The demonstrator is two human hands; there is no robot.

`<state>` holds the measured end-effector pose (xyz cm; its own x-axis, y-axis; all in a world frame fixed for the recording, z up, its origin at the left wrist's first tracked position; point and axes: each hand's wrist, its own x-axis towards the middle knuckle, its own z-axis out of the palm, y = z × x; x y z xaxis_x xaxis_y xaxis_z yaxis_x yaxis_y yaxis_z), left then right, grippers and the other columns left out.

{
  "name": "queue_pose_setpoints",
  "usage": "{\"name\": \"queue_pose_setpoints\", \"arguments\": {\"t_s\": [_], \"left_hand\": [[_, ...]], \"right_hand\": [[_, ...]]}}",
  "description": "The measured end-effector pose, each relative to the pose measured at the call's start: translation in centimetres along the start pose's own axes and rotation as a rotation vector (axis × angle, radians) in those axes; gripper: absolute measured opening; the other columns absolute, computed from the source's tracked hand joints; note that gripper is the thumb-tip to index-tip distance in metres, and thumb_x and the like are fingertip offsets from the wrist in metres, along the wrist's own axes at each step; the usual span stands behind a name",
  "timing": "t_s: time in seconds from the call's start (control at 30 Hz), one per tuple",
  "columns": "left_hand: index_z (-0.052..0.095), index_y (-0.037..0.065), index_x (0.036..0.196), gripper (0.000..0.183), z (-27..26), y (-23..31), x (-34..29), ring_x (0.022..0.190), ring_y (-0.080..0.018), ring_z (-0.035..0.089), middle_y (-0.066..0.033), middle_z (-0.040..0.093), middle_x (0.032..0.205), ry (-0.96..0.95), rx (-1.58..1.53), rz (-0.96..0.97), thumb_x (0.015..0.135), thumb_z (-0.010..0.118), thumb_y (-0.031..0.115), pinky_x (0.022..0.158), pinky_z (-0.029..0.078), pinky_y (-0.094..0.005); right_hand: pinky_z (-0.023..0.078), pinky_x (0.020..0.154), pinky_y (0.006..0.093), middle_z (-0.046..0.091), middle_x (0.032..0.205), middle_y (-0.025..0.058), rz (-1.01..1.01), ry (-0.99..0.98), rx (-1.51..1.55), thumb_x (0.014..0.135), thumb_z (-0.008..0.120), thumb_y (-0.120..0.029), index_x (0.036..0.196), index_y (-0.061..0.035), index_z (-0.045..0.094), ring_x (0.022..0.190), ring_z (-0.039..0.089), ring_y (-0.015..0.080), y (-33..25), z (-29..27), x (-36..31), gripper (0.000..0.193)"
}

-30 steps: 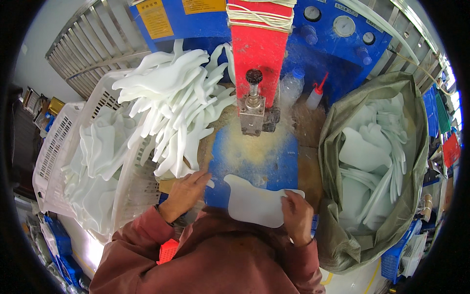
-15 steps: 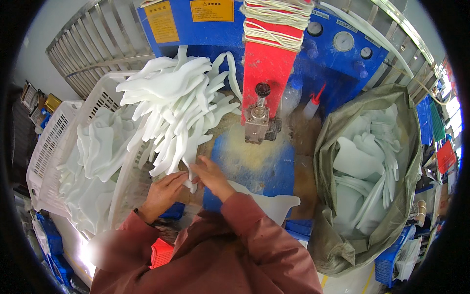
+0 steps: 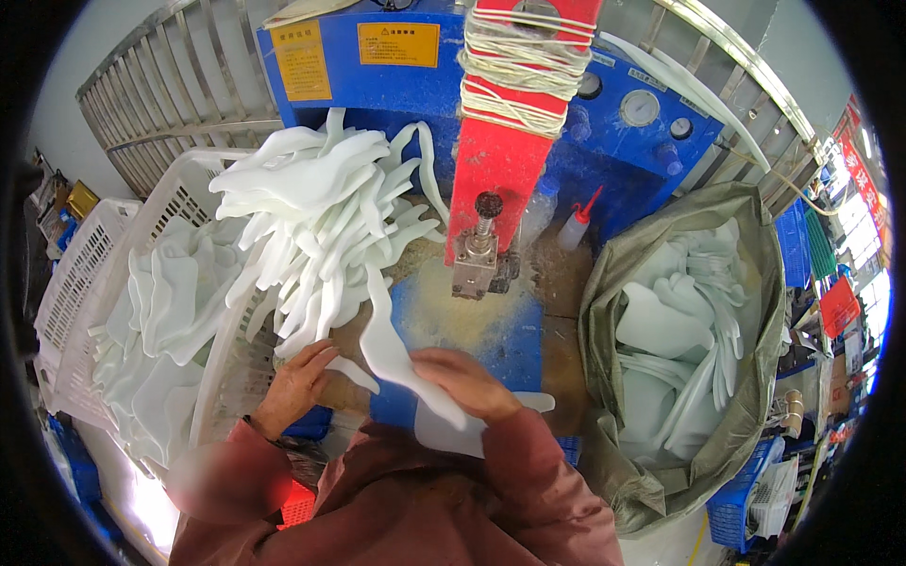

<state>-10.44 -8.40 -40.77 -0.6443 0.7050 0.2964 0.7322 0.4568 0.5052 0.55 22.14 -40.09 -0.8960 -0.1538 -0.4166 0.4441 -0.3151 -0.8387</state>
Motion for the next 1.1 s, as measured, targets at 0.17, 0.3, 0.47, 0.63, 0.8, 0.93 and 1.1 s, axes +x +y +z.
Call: {"name": "queue_pose_setpoints", "arguments": {"t_s": [0.17, 0.3, 0.47, 0.63, 0.8, 0.93, 1.1], "left_hand": [[0.060, 0.001, 0.138, 0.042, -1.0, 4.4, -1.3, 0.103, -0.0259, 0.073, -0.0166, 0.071, 0.119, -0.051, -0.360, -0.318, 0.098, 0.070, 0.011, 0.084, 0.060, -0.0355], [0.061, 0.004, 0.140, 0.038, 2.3, 7.2, -1.6, 0.092, -0.0143, 0.072, -0.0062, 0.073, 0.113, -0.153, -1.451, -0.710, 0.104, 0.068, 0.016, 0.076, 0.059, -0.0311], [0.060, 0.004, 0.142, 0.039, 6.2, 8.4, -1.6, 0.090, -0.0149, 0.073, -0.0067, 0.074, 0.109, -0.165, -1.396, -0.825, 0.104, 0.065, 0.009, 0.073, 0.063, -0.0307], [0.059, 0.004, 0.142, 0.038, 8.6, 10.0, -1.4, 0.101, -0.0181, 0.075, -0.0089, 0.074, 0.114, -0.128, -1.464, -0.881, 0.105, 0.066, 0.013, 0.075, 0.064, -0.0297], [0.057, 0.004, 0.144, 0.042, 8.5, 11.2, -0.7, 0.102, -0.0211, 0.074, -0.0122, 0.073, 0.119, -0.131, -1.446, -0.966, 0.105, 0.067, 0.012, 0.079, 0.065, -0.0317], [0.052, 0.004, 0.150, 0.049, 7.8, 10.0, 0.0, 0.101, -0.0208, 0.073, -0.0132, 0.072, 0.119, -0.110, -1.188, -0.801, 0.103, 0.068, 0.008, 0.081, 0.064, -0.0320], [0.064, 0.001, 0.138, 0.038, 8.2, 7.9, 1.4, 0.092, -0.0165, 0.072, -0.0126, 0.074, 0.109, -0.136, -0.928, -0.630, 0.101, 0.070, 0.005, 0.076, 0.060, -0.0292]], "right_hand": [[0.050, 0.094, 0.0279, 0.070, 0.119, 0.0039, -0.023, 0.066, -0.419, 0.105, 0.067, -0.022, 0.135, 0.0028, 0.065, 0.107, 0.061, 0.0107, 0.1, -0.5, -7.9, 0.039], [0.050, 0.094, 0.0315, 0.071, 0.114, 0.0053, -0.007, -0.182, -0.398, 0.104, 0.067, -0.018, 0.133, -0.0012, 0.068, 0.104, 0.061, 0.0124, 2.0, 0.3, -10.6, 0.033], [0.055, 0.094, 0.0388, 0.071, 0.116, 0.0179, -0.265, 0.166, -0.973, 0.091, 0.080, -0.017, 0.134, -0.0017, 0.066, 0.110, 0.069, 0.0335, 3.2, 2.6, -12.2, 0.048], [0.053, 0.094, 0.0484, 0.065, 0.128, 0.0181, -0.577, 0.299, -1.220, 0.083, 0.083, -0.022, 0.140, -0.0025, 0.059, 0.111, 0.066, 0.0384, 3.9, 4.4, -12.6, 0.065], [0.051, 0.095, 0.0482, 0.059, 0.134, 0.0197, -0.544, 0.348, -1.331, 0.084, 0.079, -0.019, 0.142, -0.0029, 0.056, 0.110, 0.064, 0.0371, 4.6, 3.9, -12.3, 0.065], [0.054, 0.091, 0.0466, 0.062, 0.133, 0.0190, -0.544, 0.330, -1.360, 0.081, 0.082, -0.017, 0.138, -0.0039, 0.061, 0.109, 0.067, 0.0366, 4.5, 2.5, -12.5, 0.062], [0.053, 0.089, 0.0452, 0.060, 0.135, 0.0183, -0.519, 0.335, -1.405, 0.080, 0.082, -0.016, 0.136, -0.0036, 0.062, 0.108, 0.066, 0.0347, 4.3, 1.1, -11.8, 0.060]]}}
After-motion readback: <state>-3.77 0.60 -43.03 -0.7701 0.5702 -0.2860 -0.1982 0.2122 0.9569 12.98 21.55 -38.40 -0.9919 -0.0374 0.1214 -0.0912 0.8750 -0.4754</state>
